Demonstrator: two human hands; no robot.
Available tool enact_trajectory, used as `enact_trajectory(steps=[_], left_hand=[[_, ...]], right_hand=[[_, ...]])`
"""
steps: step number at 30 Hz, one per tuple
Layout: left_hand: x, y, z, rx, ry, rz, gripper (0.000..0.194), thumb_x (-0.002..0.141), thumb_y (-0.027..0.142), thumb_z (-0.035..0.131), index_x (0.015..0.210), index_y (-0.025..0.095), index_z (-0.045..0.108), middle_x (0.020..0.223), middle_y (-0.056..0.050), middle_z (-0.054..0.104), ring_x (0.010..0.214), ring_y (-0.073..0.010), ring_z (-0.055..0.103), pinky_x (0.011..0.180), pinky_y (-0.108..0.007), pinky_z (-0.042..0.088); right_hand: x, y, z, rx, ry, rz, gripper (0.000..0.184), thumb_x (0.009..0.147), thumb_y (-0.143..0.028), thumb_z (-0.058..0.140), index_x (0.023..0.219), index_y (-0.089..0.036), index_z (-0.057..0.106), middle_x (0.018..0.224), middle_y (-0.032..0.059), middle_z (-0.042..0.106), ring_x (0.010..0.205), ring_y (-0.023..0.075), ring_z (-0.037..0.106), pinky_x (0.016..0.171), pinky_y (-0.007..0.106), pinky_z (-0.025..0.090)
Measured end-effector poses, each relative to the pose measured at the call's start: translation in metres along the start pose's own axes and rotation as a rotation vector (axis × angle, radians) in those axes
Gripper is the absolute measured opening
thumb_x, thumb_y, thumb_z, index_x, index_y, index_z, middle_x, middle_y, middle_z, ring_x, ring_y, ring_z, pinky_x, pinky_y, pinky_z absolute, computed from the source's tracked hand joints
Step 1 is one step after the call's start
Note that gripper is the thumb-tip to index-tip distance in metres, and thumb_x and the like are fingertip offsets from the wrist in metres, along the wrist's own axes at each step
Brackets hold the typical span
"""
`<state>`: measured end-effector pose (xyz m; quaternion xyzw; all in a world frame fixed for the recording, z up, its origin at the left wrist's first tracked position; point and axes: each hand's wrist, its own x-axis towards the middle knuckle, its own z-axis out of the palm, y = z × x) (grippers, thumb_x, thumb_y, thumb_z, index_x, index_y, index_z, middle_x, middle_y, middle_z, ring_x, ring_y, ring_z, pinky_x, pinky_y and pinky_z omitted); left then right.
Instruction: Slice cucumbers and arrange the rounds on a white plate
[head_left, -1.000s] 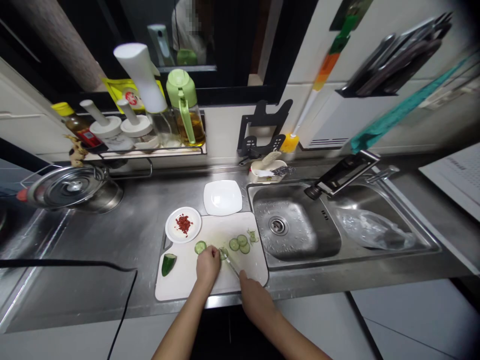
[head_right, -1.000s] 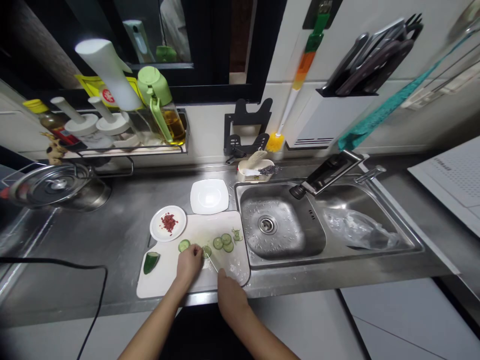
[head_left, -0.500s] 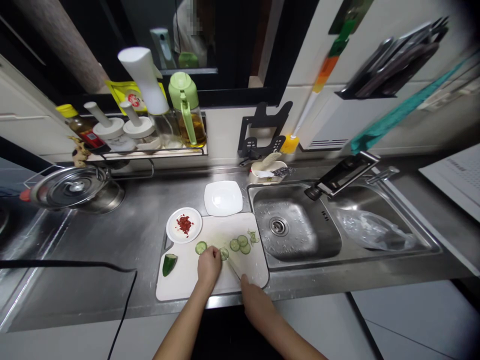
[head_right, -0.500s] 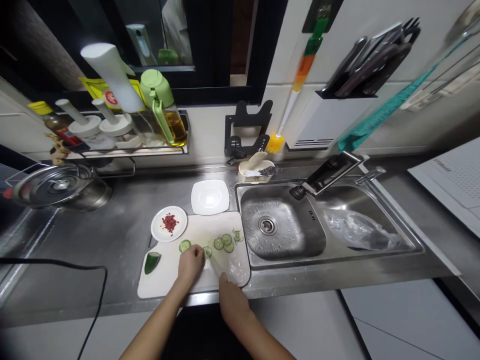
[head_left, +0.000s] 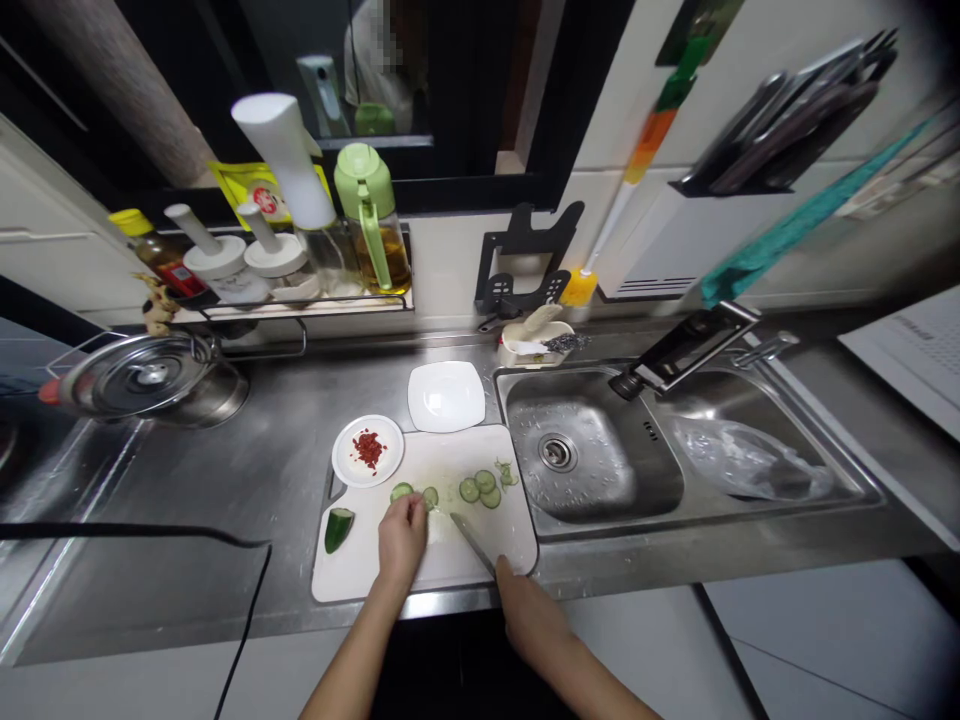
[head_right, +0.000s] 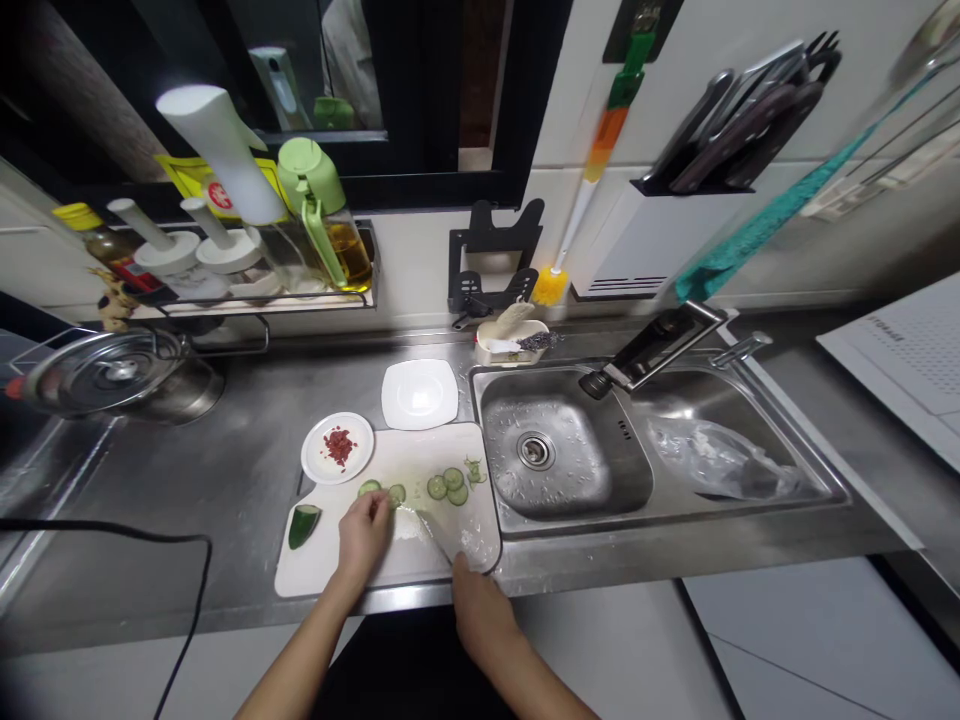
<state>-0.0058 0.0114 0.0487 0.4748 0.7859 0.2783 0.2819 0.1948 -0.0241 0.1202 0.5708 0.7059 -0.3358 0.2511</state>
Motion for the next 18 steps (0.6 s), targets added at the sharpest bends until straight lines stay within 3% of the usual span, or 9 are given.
enact_trajectory(steps=[10, 18], left_hand=[[0.014, -0.019, -0.019, -0.051, 0.120, -0.256, 0.024, 0.080, 0.036, 0.046, 0.082, 0.019, 0.064, 0.079, -0.005, 0.070, 0.074, -0.0192, 0.062, 0.072, -0.027, 0.043], [0.017, -0.024, -0.019, 0.007, 0.158, -0.227, 0.023, 0.080, 0.034, 0.048, 0.087, 0.019, 0.062, 0.080, -0.005, 0.068, 0.075, -0.0192, 0.062, 0.075, -0.028, 0.043]], right_hand=[[0.000, 0.002, 0.000, 0.008, -0.002, 0.000, 0.070, 0.074, 0.008, 0.032, 0.142, -0.006, 0.033, 0.108, 0.0173, 0.067, 0.103, 0.0248, 0.062, 0.082, 0.031, 0.045], [-0.001, 0.001, -0.002, 0.003, 0.010, -0.002, 0.069, 0.074, 0.008, 0.030, 0.141, -0.006, 0.035, 0.110, 0.0191, 0.066, 0.103, 0.0263, 0.062, 0.084, 0.033, 0.046]])
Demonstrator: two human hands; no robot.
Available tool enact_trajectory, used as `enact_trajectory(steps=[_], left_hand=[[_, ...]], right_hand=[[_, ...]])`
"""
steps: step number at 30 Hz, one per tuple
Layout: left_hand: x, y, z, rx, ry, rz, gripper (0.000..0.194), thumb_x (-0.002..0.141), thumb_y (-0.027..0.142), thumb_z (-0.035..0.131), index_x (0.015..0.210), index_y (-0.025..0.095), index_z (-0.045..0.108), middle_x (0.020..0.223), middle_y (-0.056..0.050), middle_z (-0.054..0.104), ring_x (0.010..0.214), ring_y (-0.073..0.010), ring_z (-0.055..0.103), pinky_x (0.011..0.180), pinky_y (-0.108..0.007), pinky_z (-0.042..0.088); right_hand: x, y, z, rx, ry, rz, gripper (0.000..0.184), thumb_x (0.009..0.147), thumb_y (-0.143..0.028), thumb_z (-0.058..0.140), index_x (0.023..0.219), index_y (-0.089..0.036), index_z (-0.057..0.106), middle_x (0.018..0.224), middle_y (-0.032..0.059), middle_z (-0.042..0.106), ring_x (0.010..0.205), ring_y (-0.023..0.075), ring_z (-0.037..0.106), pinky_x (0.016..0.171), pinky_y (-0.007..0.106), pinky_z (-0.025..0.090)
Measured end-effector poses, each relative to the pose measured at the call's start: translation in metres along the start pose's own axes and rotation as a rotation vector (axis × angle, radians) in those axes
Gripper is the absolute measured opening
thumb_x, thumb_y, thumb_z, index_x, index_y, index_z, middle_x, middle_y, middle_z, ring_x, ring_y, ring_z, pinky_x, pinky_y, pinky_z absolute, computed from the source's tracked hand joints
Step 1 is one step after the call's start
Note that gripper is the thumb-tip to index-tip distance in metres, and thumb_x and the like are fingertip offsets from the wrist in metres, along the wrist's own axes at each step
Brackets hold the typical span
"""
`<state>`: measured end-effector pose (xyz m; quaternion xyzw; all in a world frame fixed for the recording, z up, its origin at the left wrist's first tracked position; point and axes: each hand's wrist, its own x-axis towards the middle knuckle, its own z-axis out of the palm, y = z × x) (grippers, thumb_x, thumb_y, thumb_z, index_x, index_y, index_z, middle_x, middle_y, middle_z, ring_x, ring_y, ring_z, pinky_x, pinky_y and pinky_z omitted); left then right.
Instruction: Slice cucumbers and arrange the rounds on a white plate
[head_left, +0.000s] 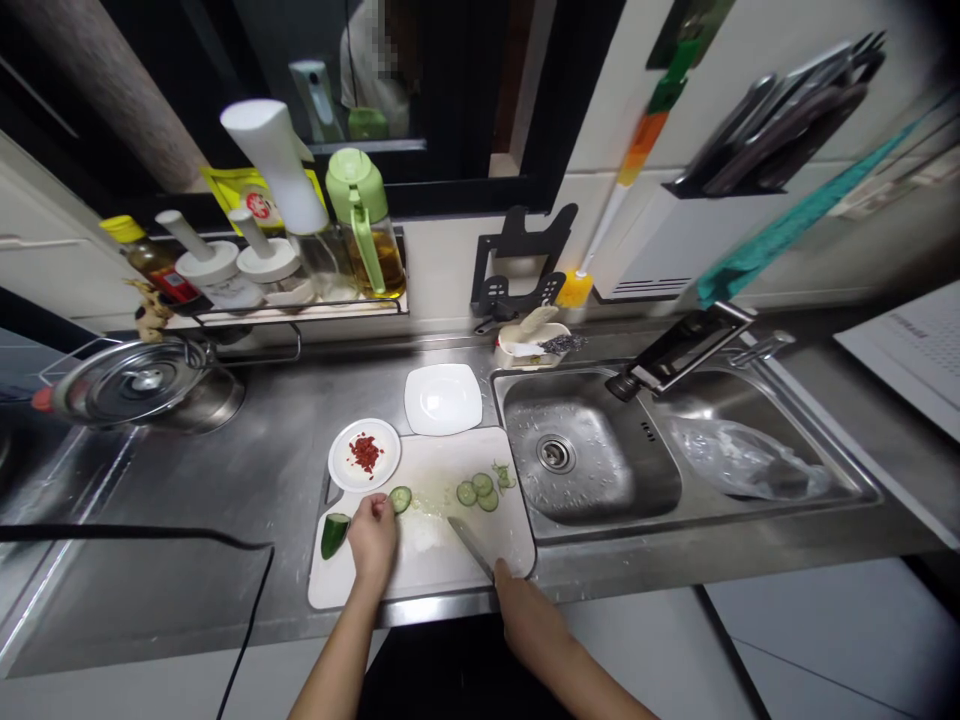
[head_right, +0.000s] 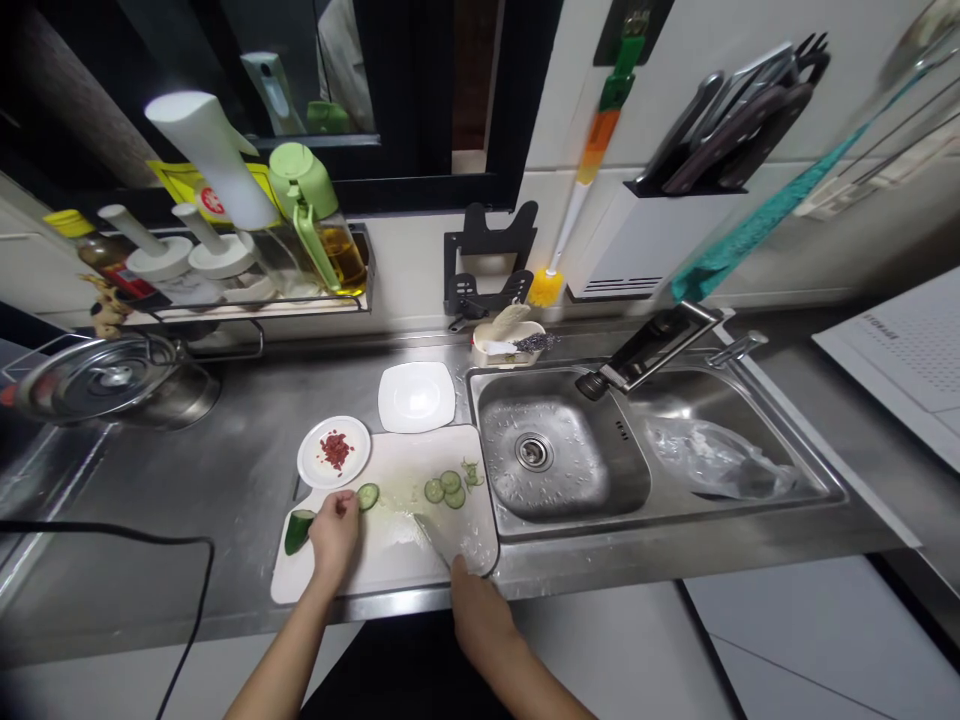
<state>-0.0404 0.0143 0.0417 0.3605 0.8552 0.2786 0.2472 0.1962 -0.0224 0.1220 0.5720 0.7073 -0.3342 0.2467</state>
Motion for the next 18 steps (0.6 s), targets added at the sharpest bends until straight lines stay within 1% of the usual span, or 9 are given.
enact_trajectory(steps=[3, 5, 7, 10, 12, 14, 16, 18], left_hand=[[-0.003, 0.002, 0.005, 0.002, 0.009, 0.115, 0.023, 0.081, 0.036, 0.047, 0.084, 0.019, 0.063, 0.082, -0.005, 0.067, 0.075, -0.0188, 0.061, 0.076, -0.029, 0.044], [-0.005, 0.009, 0.012, -0.008, -0.031, 0.215, 0.024, 0.082, 0.036, 0.047, 0.086, 0.019, 0.064, 0.084, -0.006, 0.066, 0.077, -0.0186, 0.060, 0.076, -0.030, 0.045], [-0.007, 0.023, 0.023, -0.017, -0.116, 0.310, 0.025, 0.082, 0.034, 0.049, 0.092, 0.018, 0.066, 0.087, -0.007, 0.066, 0.080, -0.0185, 0.060, 0.078, -0.031, 0.046], [-0.008, 0.050, 0.042, 0.010, -0.296, 0.423, 0.027, 0.080, 0.027, 0.052, 0.100, 0.016, 0.066, 0.095, -0.008, 0.066, 0.088, -0.0190, 0.060, 0.083, -0.031, 0.045], [-0.009, 0.068, 0.055, 0.058, -0.395, 0.444, 0.029, 0.079, 0.024, 0.053, 0.104, 0.016, 0.065, 0.099, -0.009, 0.065, 0.093, -0.0190, 0.059, 0.086, -0.030, 0.044], [-0.010, 0.082, 0.067, 0.117, -0.458, 0.433, 0.030, 0.077, 0.023, 0.056, 0.106, 0.016, 0.065, 0.102, -0.010, 0.064, 0.096, -0.0193, 0.058, 0.087, -0.029, 0.043], [-0.012, 0.092, 0.075, 0.165, -0.496, 0.414, 0.030, 0.076, 0.023, 0.057, 0.104, 0.016, 0.064, 0.102, -0.010, 0.062, 0.098, -0.0196, 0.057, 0.087, -0.028, 0.041], [-0.013, 0.096, 0.082, 0.197, -0.510, 0.401, 0.027, 0.076, 0.022, 0.058, 0.102, 0.016, 0.064, 0.101, -0.010, 0.061, 0.098, -0.0195, 0.056, 0.086, -0.028, 0.040]], right_hand=[[-0.001, -0.001, -0.003, 0.005, -0.029, 0.001, 0.070, 0.073, 0.009, 0.031, 0.142, -0.006, 0.034, 0.112, 0.0190, 0.065, 0.105, 0.0260, 0.062, 0.083, 0.033, 0.047], [-0.001, -0.001, -0.005, 0.017, -0.051, 0.019, 0.070, 0.074, 0.009, 0.032, 0.142, -0.007, 0.033, 0.111, 0.0183, 0.066, 0.104, 0.0254, 0.062, 0.083, 0.032, 0.047], [-0.002, -0.002, -0.007, 0.027, -0.055, 0.032, 0.068, 0.076, 0.008, 0.032, 0.141, -0.008, 0.034, 0.109, 0.0179, 0.067, 0.103, 0.0251, 0.063, 0.082, 0.032, 0.047], [-0.002, -0.003, -0.008, 0.030, -0.038, 0.027, 0.066, 0.076, 0.008, 0.031, 0.141, -0.007, 0.035, 0.108, 0.0191, 0.067, 0.101, 0.0254, 0.064, 0.081, 0.032, 0.048], [-0.003, -0.004, -0.008, 0.014, -0.037, 0.021, 0.067, 0.075, 0.009, 0.031, 0.141, -0.006, 0.034, 0.109, 0.0203, 0.066, 0.102, 0.0259, 0.063, 0.081, 0.033, 0.049], [-0.003, -0.004, -0.007, 0.001, -0.043, 0.020, 0.067, 0.076, 0.008, 0.031, 0.141, -0.005, 0.034, 0.110, 0.0207, 0.066, 0.103, 0.0257, 0.063, 0.083, 0.033, 0.048], [-0.003, -0.005, -0.006, -0.001, -0.038, 0.017, 0.065, 0.077, 0.007, 0.031, 0.141, -0.006, 0.034, 0.109, 0.0207, 0.066, 0.103, 0.0250, 0.063, 0.083, 0.032, 0.048], [-0.003, -0.005, -0.006, 0.006, -0.034, 0.018, 0.063, 0.079, 0.006, 0.030, 0.140, -0.006, 0.035, 0.108, 0.0207, 0.066, 0.102, 0.0246, 0.063, 0.082, 0.031, 0.049]])
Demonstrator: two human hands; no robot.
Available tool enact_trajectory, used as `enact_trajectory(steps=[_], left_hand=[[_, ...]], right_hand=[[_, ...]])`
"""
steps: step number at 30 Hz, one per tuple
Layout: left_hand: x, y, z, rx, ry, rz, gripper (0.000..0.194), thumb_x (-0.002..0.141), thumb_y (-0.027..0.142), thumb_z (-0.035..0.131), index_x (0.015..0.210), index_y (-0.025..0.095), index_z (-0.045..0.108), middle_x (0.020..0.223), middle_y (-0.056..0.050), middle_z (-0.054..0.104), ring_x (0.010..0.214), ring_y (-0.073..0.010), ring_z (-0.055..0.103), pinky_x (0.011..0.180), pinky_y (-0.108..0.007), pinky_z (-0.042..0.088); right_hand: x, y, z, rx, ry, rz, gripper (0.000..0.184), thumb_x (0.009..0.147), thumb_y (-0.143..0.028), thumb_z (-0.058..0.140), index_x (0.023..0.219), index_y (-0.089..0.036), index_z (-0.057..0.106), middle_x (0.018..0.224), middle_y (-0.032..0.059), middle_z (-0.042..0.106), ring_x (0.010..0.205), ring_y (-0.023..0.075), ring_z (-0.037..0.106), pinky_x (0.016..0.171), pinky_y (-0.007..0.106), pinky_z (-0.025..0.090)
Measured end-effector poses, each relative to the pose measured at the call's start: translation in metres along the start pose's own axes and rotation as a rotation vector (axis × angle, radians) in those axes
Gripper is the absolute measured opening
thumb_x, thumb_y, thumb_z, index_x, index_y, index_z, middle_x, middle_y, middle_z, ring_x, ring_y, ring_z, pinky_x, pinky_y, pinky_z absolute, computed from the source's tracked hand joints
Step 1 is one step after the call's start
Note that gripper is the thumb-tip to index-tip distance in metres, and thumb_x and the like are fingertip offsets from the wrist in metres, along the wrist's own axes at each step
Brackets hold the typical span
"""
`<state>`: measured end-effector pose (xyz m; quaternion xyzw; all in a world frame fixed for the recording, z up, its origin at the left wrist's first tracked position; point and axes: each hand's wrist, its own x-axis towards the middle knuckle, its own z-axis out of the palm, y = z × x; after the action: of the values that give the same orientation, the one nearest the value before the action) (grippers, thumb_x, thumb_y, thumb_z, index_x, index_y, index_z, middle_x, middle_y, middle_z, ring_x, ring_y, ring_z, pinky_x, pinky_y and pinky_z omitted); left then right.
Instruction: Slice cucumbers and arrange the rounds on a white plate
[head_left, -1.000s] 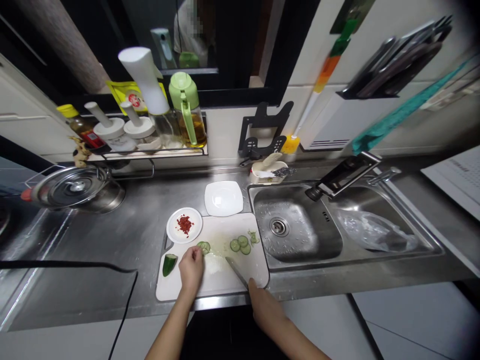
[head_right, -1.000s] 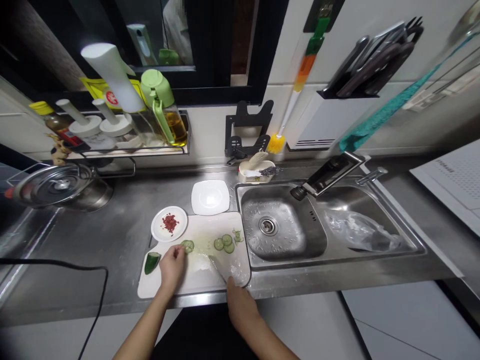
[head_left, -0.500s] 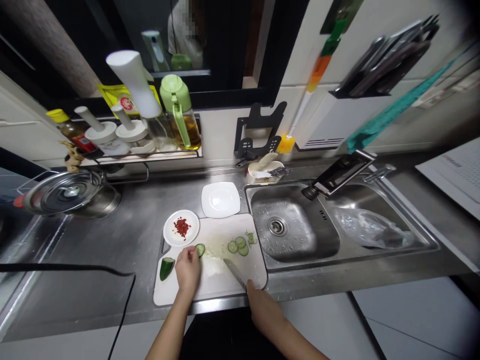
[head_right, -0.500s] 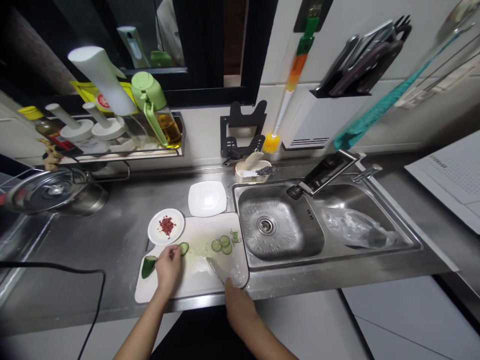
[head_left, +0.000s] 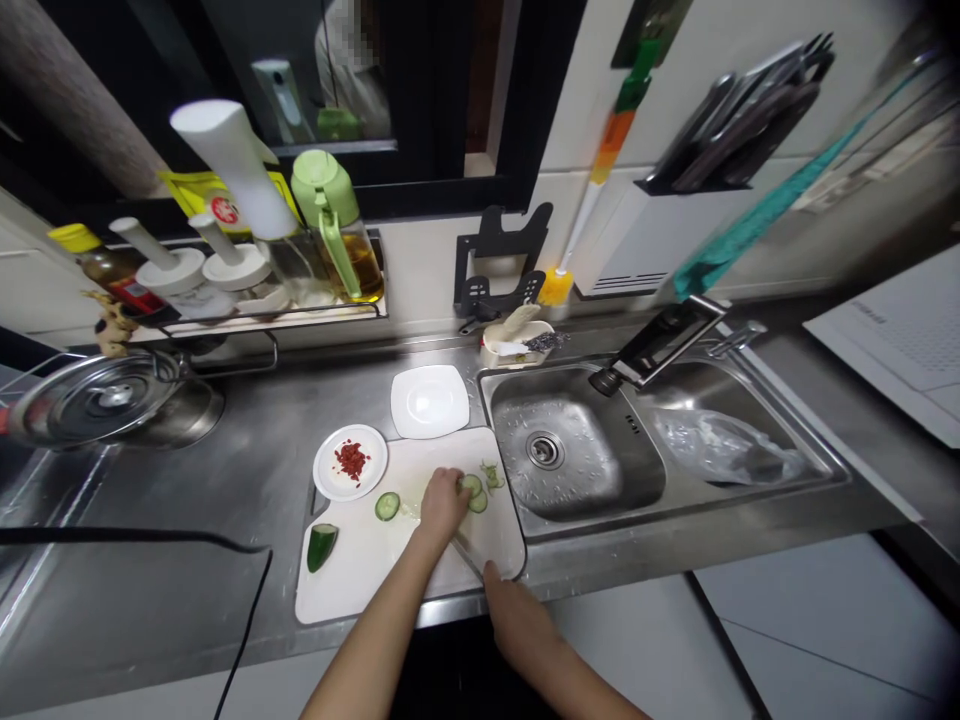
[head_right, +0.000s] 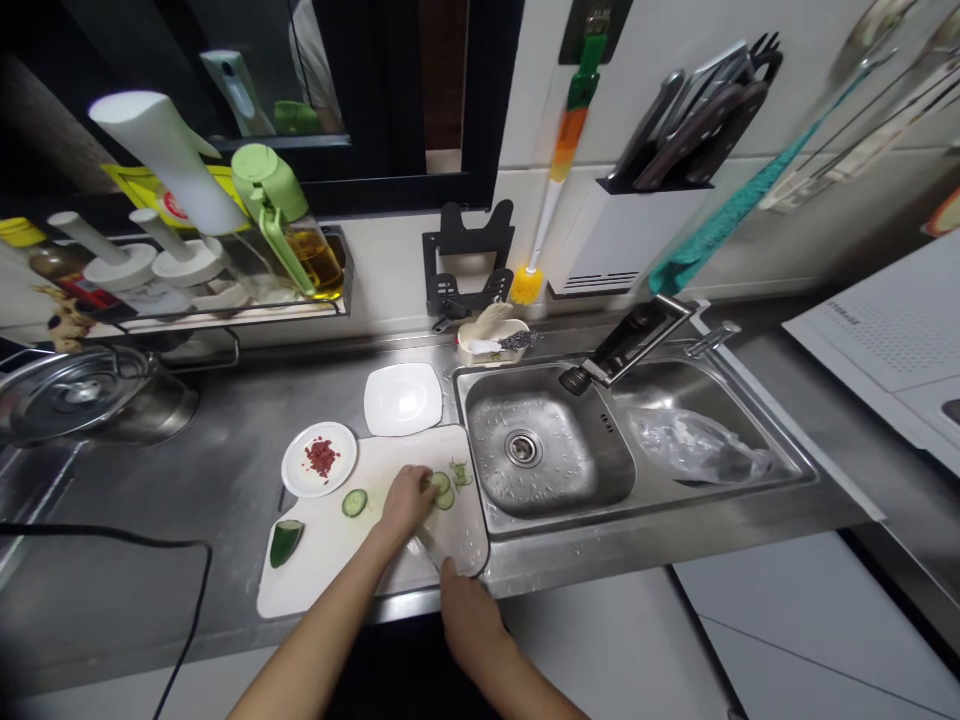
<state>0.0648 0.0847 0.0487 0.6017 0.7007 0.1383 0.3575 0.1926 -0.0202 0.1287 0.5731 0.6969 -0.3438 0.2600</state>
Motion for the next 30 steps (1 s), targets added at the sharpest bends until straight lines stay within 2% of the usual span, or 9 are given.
enact_trajectory(steps=[7, 11, 15, 18, 23, 26, 30], left_hand=[[0.004, 0.003, 0.007, -0.005, 0.035, -0.042, 0.017, 0.070, 0.016, 0.061, 0.087, 0.016, 0.060, 0.090, -0.007, 0.060, 0.084, -0.0167, 0.056, 0.076, -0.026, 0.039], [0.001, 0.003, 0.006, -0.081, 0.006, -0.036, 0.008, 0.072, 0.014, 0.057, 0.079, 0.018, 0.057, 0.070, 0.000, 0.058, 0.068, -0.0127, 0.053, 0.065, -0.023, 0.035], [-0.005, 0.002, -0.001, -0.163, 0.041, -0.023, 0.006, 0.073, 0.013, 0.056, 0.076, 0.019, 0.057, 0.065, 0.003, 0.056, 0.062, -0.0102, 0.050, 0.061, -0.021, 0.034], [-0.012, -0.008, -0.010, -0.226, 0.103, -0.047, 0.005, 0.074, 0.017, 0.056, 0.077, 0.018, 0.060, 0.065, 0.003, 0.058, 0.061, -0.0100, 0.052, 0.061, -0.021, 0.036], [-0.031, -0.041, -0.028, -0.267, 0.173, -0.100, 0.017, 0.076, 0.022, 0.053, 0.085, 0.018, 0.067, 0.070, 0.000, 0.066, 0.065, -0.0129, 0.057, 0.066, -0.024, 0.041], [-0.041, -0.057, -0.036, -0.237, 0.158, -0.106, 0.021, 0.077, 0.022, 0.050, 0.086, 0.019, 0.069, 0.075, -0.001, 0.068, 0.069, -0.0141, 0.060, 0.069, -0.025, 0.043], [-0.047, -0.062, -0.039, -0.161, 0.060, -0.073, 0.022, 0.079, 0.018, 0.047, 0.085, 0.019, 0.068, 0.077, -0.002, 0.069, 0.073, -0.0148, 0.061, 0.070, -0.024, 0.043]], right_hand=[[-0.001, 0.000, -0.003, 0.007, 0.007, 0.020, 0.060, 0.080, 0.007, 0.029, 0.136, -0.010, 0.042, 0.106, 0.0179, 0.068, 0.099, 0.0238, 0.065, 0.079, 0.030, 0.050], [0.002, 0.002, 0.002, 0.006, 0.015, 0.013, 0.058, 0.081, 0.006, 0.030, 0.136, -0.008, 0.041, 0.103, 0.0196, 0.068, 0.097, 0.0243, 0.066, 0.078, 0.031, 0.050], [0.003, 0.003, 0.004, -0.014, 0.029, 0.004, 0.061, 0.080, 0.007, 0.030, 0.139, -0.008, 0.038, 0.104, 0.0204, 0.067, 0.097, 0.0246, 0.066, 0.079, 0.032, 0.050], [0.002, 0.004, 0.002, -0.004, 0.016, 0.006, 0.062, 0.078, 0.008, 0.033, 0.138, -0.008, 0.039, 0.105, 0.0201, 0.067, 0.099, 0.0252, 0.064, 0.081, 0.032, 0.049], [0.001, 0.006, -0.003, 0.047, -0.007, -0.006, 0.065, 0.075, 0.008, 0.033, 0.138, -0.007, 0.037, 0.108, 0.0198, 0.066, 0.102, 0.0261, 0.063, 0.080, 0.033, 0.048], [0.002, 0.007, -0.004, 0.068, -0.030, -0.003, 0.064, 0.075, 0.008, 0.034, 0.137, -0.009, 0.039, 0.109, 0.0184, 0.066, 0.102, 0.0253, 0.063, 0.079, 0.031, 0.047], [0.004, 0.007, -0.001, 0.052, -0.014, 0.016, 0.065, 0.075, 0.008, 0.034, 0.137, -0.011, 0.040, 0.108, 0.0163, 0.067, 0.101, 0.0247, 0.064, 0.078, 0.030, 0.047]])
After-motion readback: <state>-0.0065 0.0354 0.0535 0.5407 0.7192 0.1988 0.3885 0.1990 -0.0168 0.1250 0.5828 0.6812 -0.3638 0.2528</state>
